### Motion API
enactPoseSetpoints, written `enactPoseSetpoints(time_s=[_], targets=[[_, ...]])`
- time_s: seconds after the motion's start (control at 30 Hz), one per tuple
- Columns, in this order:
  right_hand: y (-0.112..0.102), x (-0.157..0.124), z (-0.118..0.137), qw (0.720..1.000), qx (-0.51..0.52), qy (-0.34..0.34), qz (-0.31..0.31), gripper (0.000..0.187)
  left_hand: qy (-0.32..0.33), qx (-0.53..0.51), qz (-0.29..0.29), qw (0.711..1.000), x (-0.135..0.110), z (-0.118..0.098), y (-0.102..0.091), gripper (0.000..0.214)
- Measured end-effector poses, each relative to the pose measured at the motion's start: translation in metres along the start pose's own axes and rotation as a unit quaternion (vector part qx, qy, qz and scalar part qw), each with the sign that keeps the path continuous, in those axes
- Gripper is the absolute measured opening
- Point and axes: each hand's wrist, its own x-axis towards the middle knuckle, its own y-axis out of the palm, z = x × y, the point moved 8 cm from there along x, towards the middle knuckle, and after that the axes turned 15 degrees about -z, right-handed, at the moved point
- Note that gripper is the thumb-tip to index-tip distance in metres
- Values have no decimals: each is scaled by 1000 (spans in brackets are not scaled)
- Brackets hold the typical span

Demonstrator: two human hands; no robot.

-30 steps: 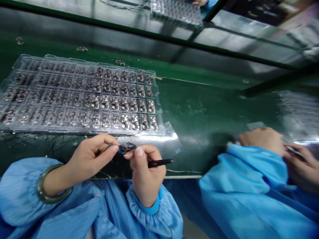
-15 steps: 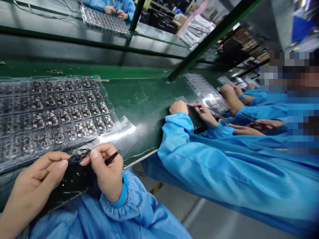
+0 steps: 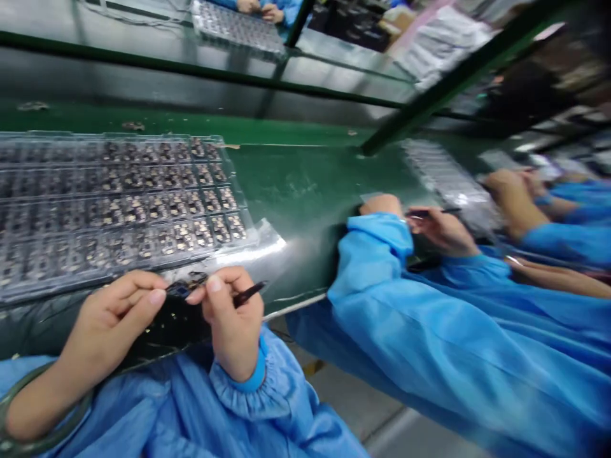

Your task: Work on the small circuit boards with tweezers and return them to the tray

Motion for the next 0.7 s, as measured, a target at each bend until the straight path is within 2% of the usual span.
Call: enactPoseSetpoints(time_s=[0.1,0.17,0.37,0.7], targets=[[-5,3,-2,1000,1,-1,-16,23,-49,-35,-22,998,4,-12,6,19],[-5,6,-2,1000,9,4,-22,23,-57,-60,-11,996,6,-18,12,20],[-3,10,5,999,-13,-5,-44,25,-49,-73,-6,996,8,-19,14,22],[1,10,2,999,2,8,-34,23,-26,-57,-20,998,9,-21,12,17]])
